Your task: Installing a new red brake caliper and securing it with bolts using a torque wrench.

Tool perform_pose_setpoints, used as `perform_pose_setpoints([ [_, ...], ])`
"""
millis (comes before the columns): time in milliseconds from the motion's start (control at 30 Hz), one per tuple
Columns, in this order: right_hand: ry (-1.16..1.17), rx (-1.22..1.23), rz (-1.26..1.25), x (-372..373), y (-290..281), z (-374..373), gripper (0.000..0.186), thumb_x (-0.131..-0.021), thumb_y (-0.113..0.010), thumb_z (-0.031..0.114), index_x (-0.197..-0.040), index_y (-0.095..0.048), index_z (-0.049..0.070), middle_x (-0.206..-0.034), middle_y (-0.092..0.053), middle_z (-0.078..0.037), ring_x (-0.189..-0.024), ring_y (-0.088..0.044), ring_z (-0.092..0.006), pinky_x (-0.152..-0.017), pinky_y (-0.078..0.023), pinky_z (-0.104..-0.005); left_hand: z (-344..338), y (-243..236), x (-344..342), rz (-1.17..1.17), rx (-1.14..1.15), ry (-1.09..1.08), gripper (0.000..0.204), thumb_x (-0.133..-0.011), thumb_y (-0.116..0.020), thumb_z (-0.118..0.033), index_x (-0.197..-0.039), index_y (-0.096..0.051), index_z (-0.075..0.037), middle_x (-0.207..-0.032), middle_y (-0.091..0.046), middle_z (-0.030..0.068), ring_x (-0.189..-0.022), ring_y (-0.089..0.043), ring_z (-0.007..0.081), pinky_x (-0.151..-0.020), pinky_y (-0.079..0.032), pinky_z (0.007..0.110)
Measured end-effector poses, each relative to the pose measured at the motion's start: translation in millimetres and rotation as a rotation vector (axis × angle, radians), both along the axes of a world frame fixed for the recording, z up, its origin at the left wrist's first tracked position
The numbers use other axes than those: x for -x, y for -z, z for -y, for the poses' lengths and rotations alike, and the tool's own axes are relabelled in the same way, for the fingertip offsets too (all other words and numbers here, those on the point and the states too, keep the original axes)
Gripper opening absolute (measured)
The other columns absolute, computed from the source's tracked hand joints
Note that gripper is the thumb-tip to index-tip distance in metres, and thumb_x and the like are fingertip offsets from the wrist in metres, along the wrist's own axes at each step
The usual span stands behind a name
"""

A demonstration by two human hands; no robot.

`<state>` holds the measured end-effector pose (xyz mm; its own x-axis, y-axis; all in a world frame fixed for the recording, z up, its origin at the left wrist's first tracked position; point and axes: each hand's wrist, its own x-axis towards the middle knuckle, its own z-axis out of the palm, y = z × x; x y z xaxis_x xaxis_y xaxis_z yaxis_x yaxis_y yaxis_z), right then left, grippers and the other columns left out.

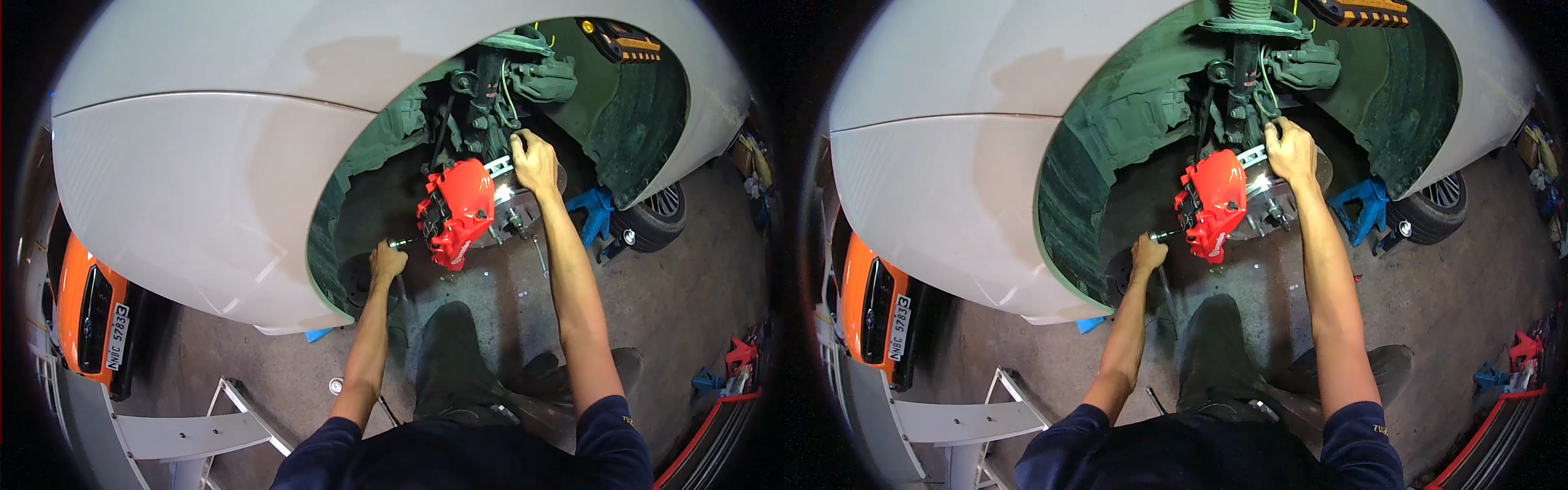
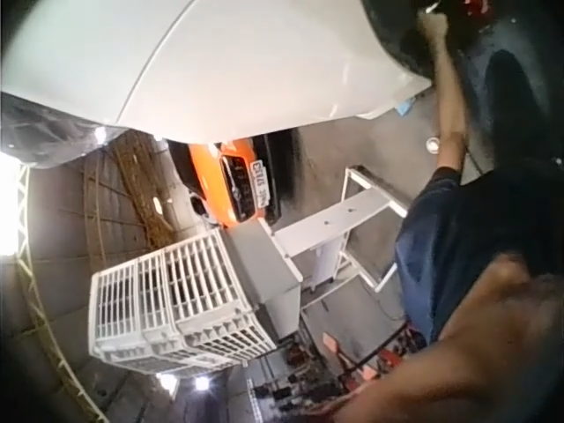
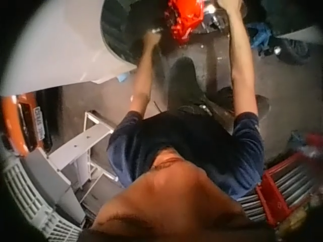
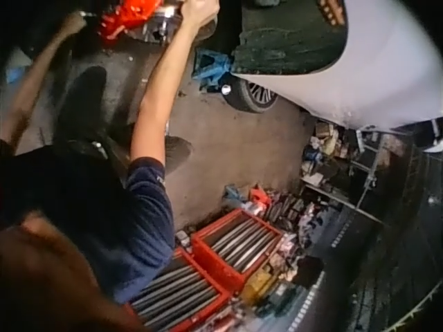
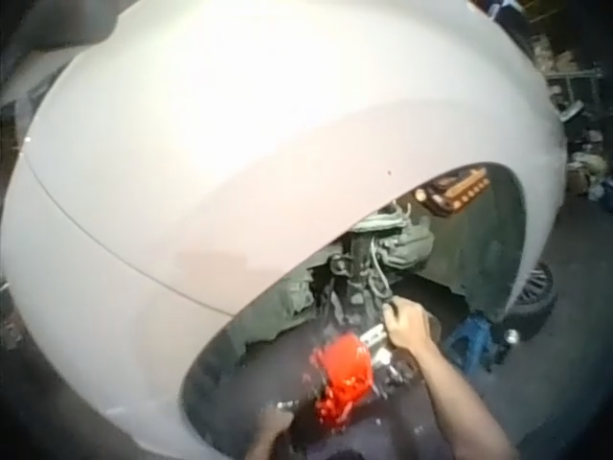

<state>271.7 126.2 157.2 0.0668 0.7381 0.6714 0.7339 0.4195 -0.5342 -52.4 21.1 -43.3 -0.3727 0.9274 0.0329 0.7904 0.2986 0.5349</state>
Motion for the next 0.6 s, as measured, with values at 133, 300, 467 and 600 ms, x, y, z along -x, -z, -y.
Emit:
perform_pose_setpoints([
  [133, 0.044, 0.045, 0.014, 0.4, -1.0, 0.4, 0.032, -0.090, -0.053, 0.031, -0.093, -0.067, 0.002, -0.093, -0.067, -0.022, -0.087, -0.063, -0.0430, -0.077, -0.049, -0.0486, -5.2, -1.0, 10.9, 0.984, 0.244, -0.067, 0.034, -0.072, -0.068, -0.027, -0.087, -0.060, 0.003, -0.079, -0.066, 0.0146, -0.060, -0.064, 0.0313, -0.065, -0.052, 0.042],
  [300, 0.023, 0.026, 0.026, -0.3, 1.0, 2.0, 0.032, -0.090, -0.052, 0.031, -0.094, -0.067, 0.003, -0.092, -0.066, -0.022, -0.087, -0.063, -0.0428, -0.076, -0.049, -0.0490, 4.4, 23.2, 10.2, 0.166, -0.156, 0.188, 0.041, -0.075, -0.068, -0.013, -0.112, -0.050, -0.006, -0.086, -0.065, 0.0208, -0.082, -0.064, 0.0426, -0.075, -0.050, 0.049],
  [467, 0.022, 0.006, 0.033, -1.1, 1.0, 2.2, 0.033, -0.091, -0.052, 0.031, -0.096, -0.067, 0.002, -0.094, -0.067, -0.023, -0.089, -0.063, -0.0427, -0.078, -0.049, -0.0486, 0.4, 14.5, 9.9, 0.014, -0.343, 0.194, 0.044, -0.073, -0.075, -0.014, -0.111, -0.052, -0.007, -0.093, -0.068, 0.0203, -0.090, -0.064, 0.0434, -0.078, -0.051, 0.049],
  [600, 0.031, 0.070, 0.054, -1.8, -1.6, 1.4, 0.032, -0.090, -0.052, 0.030, -0.096, -0.068, 0.002, -0.094, -0.067, -0.022, -0.088, -0.063, -0.0426, -0.078, -0.049, -0.0483, 0.6, -3.3, 20.1, 0.471, 0.064, 0.310, 0.042, -0.072, -0.080, -0.023, -0.100, -0.058, 0.000, -0.081, -0.067, 0.0112, -0.076, -0.067, 0.0224, -0.068, -0.052, 0.036],
])
